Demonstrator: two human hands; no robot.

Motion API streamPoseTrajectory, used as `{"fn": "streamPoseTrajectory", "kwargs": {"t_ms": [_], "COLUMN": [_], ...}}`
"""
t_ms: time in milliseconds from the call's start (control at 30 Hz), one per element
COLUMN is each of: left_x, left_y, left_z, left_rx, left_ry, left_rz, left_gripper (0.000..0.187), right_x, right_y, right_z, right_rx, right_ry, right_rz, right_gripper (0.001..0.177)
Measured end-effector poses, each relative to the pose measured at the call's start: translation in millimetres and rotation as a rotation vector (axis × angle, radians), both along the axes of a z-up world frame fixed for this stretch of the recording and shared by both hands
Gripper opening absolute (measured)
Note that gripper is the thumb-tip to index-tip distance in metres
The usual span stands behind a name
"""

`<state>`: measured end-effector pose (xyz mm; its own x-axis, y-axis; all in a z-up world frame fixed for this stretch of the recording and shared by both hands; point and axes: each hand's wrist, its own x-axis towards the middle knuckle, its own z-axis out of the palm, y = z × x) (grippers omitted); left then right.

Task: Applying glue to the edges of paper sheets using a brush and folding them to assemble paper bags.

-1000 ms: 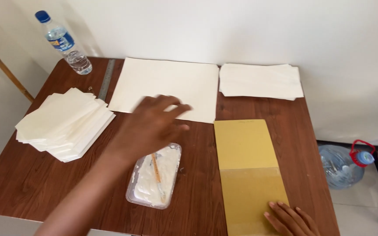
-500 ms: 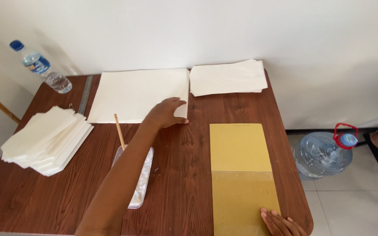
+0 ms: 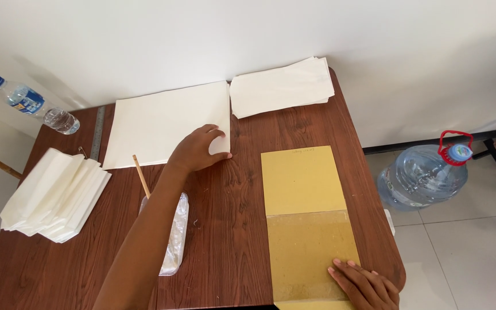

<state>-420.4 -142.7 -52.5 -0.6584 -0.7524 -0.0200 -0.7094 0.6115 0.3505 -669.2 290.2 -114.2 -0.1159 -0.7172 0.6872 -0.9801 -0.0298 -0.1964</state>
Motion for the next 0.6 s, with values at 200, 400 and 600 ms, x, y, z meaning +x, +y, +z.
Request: {"fn": "streamPoseTrajectory", "kwargs": {"t_ms": [200, 400, 600], "left_x": [-1, -14, -22], "left_y": [-1, 9, 12], "left_z": [-7, -1, 27], "left_rx": [-0.059, -0.224, 0.126], "left_ry": [-0.065, 0.013, 0.128], "left_rz": [-0.063, 0.053, 0.364], "left_gripper": [0.060, 0.028, 0.018], "right_x": [3, 7, 11], "right_y": [1, 2, 1], "right_z": [3, 4, 7], "right_rx": [0.042, 0.053, 0.046], "right_ry": [-0.046, -0.056, -0.068], "right_rz": [-0.022, -0.011, -0.042], "right_gripper": [0.083, 0.087, 0.084]}}
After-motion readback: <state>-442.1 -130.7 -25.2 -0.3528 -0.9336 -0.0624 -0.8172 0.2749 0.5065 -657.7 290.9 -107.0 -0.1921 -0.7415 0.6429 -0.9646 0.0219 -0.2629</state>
